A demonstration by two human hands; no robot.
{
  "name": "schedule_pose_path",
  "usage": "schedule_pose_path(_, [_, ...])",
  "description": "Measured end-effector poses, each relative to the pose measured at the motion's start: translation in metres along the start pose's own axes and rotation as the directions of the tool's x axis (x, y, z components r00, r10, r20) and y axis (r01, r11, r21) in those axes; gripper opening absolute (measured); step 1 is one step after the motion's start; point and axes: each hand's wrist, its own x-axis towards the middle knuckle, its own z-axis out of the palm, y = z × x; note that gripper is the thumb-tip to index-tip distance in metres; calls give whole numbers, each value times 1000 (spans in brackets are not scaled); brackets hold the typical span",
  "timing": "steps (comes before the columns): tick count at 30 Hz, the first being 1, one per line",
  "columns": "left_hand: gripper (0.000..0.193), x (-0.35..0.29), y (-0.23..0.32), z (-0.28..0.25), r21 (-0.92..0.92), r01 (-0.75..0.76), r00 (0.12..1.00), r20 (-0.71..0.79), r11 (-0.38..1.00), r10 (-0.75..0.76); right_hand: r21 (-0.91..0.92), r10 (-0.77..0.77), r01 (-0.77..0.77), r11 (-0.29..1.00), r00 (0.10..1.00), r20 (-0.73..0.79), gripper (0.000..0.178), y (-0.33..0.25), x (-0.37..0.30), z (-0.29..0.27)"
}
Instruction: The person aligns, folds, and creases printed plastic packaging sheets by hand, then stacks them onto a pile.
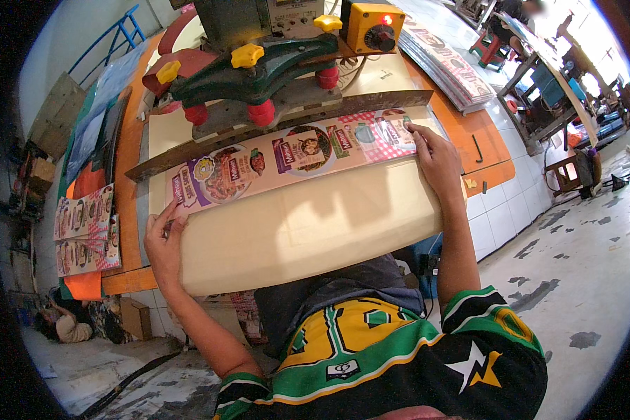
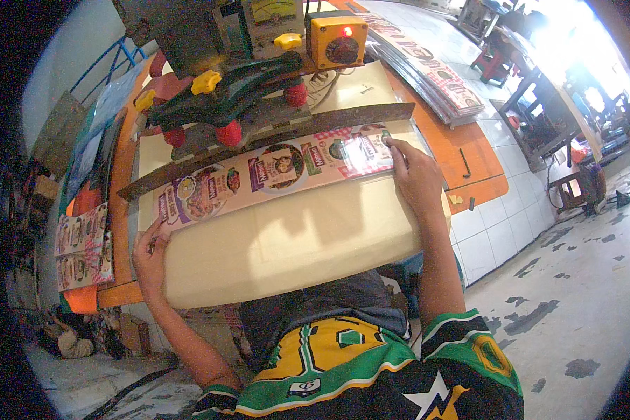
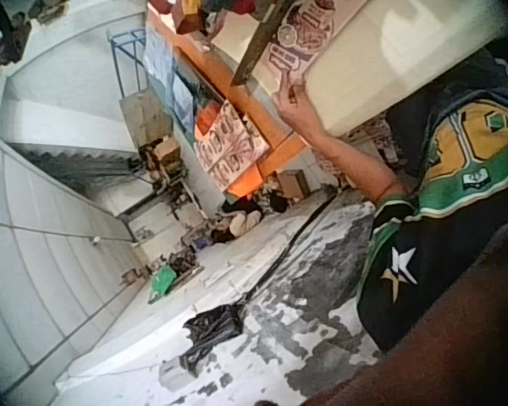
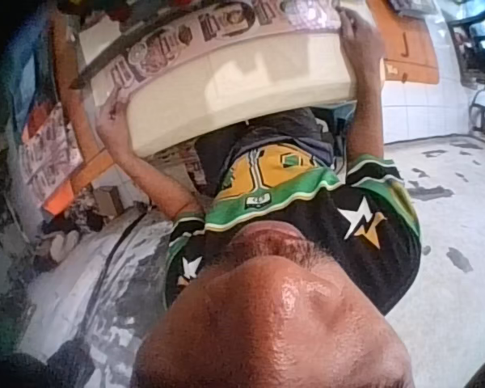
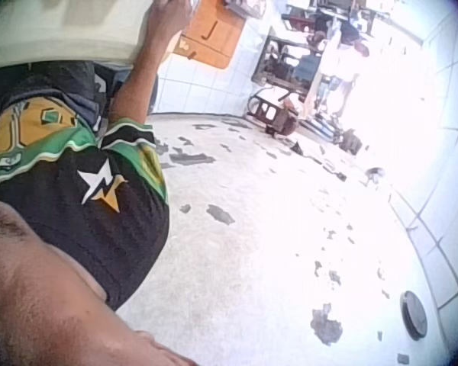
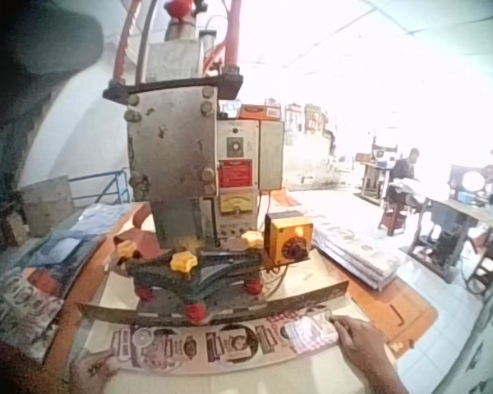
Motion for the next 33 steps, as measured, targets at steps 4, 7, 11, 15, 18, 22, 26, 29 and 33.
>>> schedule_pose_path(4, [47,-1,0,0,-21,-1,1000,-4,1000,1,2,-1,1,1000,1000,-6,26,-1,-1,1])
schedule_pose_path(7, [46,-1,0,0,-10,-12,1000,-4,1000,12,15,-8,8,1000,1000,-15,26,1,-1,2])
schedule_pose_path(11, [45,-1,1,0,0,-10,1000,0,1000,10,12,-17,18,1000,1000,-23,26,1,-1,2])
schedule_pose_path(15, [44,-1,1,-2,-20,-15,1000,-2,1000,15,-6,-12,12,1000,1000,-11,26,-1,0,-1])
schedule_pose_path(18, [44,-1,1,-1,-10,-7,1000,3,1000,7,-4,-10,10,1000,1000,-12,26,0,0,1])
schedule_pose_path(22, [43,-1,3,0,-9,-20,1000,-10,1000,20,-15,-16,15,1000,1000,-16,26,0,0,1])
schedule_pose_path(26, [43,-1,1,0,-36,-27,1000,-10,999,26,-3,-14,14,1000,1000,-18,26,2,0,2])
schedule_pose_path(29, [43,0,1,0,-16,-12,1000,-2,1000,12,6,-13,13,1000,1000,-18,26,2,-1,2])
schedule_pose_path(33, [43,-1,-1,-1,-11,-17,1000,-4,1000,17,3,3,-3,1000,1000,-6,26,0,0,1])
